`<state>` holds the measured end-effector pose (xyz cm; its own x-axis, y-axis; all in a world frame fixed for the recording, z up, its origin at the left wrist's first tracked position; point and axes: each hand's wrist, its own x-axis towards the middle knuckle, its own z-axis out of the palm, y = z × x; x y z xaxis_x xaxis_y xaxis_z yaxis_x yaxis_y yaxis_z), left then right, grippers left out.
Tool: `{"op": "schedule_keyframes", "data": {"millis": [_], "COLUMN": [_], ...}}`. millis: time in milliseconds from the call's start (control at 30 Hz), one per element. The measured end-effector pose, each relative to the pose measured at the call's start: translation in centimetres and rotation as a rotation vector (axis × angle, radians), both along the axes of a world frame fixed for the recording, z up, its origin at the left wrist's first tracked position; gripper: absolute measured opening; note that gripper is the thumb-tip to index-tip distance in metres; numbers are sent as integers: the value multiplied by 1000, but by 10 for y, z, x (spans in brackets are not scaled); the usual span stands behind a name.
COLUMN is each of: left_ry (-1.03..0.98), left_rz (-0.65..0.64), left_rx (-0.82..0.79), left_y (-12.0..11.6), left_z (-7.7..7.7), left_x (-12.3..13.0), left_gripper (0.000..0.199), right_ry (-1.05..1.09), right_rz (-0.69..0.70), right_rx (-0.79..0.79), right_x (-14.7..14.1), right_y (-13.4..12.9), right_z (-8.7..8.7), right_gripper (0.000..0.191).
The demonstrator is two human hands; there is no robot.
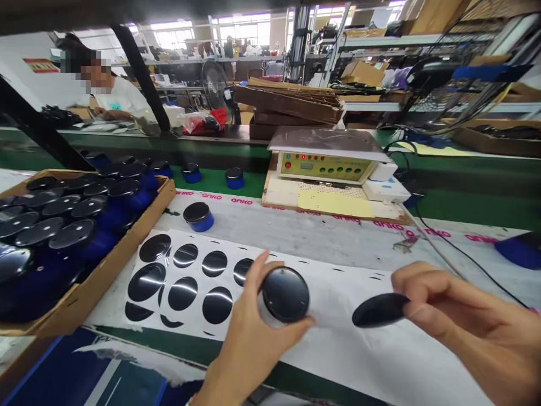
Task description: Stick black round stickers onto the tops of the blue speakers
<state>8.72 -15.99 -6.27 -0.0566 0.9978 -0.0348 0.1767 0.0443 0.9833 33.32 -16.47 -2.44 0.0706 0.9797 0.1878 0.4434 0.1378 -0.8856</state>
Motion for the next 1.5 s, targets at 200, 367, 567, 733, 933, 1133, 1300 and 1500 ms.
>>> {"op": "schedule_keyframes", "data": {"millis": [200,367,567,733,933,1133,1300,1500], "left_ry": [148,140,166,170,172,166,171,156], "left_rz": [-383,-356,-387,-387,-385,-358,-361,-326], "left_rx": [-66,-106,-46,-15,-50,-30,-20,-24], "left_y": [1,3,4,4,4,4,4,4], "left_z": [-19,-17,-18,-21,-21,-19,-19,-17], "left_x": [14,12,11,12,10,11,13,14], "left_gripper": [100,104,104,101,102,99,98,98], "right_ry": [401,472,402,341,252,180,114,34], "right_rz": [66,75,93,65,37,3,15,17], "right_rx": [-235,-290,-288,-281,-244,-249,-241,-237], "right_x": [-41,-59,-60,-64,-66,-69,-69,-68], "right_y": [-1,0,0,1,-2,0,2,5], "right_z": [-39,-49,-48,-44,-44,-41,-36,-34], "right_gripper": [28,31,31,34,33,35,38,38]}}
